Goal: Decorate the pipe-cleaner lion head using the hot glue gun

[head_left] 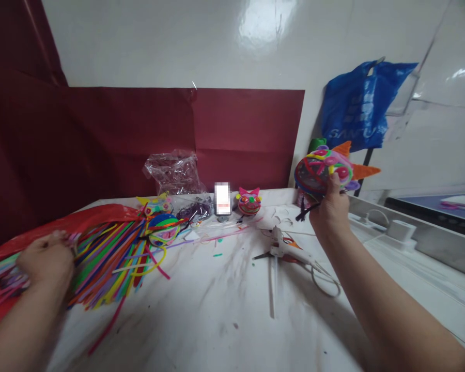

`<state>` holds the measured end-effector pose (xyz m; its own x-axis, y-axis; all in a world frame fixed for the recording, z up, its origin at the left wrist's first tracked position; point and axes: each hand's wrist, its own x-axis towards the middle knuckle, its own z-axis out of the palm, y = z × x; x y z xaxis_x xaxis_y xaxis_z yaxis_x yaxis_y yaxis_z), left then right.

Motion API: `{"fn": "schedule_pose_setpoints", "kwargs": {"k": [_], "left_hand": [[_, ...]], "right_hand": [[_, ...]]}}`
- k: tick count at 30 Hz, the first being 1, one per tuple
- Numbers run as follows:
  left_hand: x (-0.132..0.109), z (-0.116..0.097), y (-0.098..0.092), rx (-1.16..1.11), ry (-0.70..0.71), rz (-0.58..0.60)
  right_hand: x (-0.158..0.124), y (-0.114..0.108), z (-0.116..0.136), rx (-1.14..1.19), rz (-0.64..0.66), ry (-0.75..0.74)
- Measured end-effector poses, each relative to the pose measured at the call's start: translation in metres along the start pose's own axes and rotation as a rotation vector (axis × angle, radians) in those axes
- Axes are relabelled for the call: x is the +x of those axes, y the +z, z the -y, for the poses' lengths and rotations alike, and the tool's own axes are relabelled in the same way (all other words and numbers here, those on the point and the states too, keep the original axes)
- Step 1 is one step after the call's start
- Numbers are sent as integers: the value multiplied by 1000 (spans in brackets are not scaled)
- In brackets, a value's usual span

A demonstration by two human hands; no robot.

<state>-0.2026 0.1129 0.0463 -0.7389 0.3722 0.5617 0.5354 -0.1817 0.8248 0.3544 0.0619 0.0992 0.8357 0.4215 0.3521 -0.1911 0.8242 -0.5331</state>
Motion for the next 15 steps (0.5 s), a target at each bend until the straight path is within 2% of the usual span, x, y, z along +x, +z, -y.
{"fn": "schedule_pose_setpoints", "kwargs": {"k": [3,7,11,15], "left_hand": [[-9,-14,5,-69,-145,7],[-35,-43,8,-101,-119,104],[-84,-70,14,-100,19,392],[-135,-76,23,-135,220,713]], "right_hand": [[-2,1,-4,-6,33,-6],[-5,2,-8,-9,92,-8],[-13,5,-8,-13,192,-20],[-23,9,-8,-25,237,50]]}}
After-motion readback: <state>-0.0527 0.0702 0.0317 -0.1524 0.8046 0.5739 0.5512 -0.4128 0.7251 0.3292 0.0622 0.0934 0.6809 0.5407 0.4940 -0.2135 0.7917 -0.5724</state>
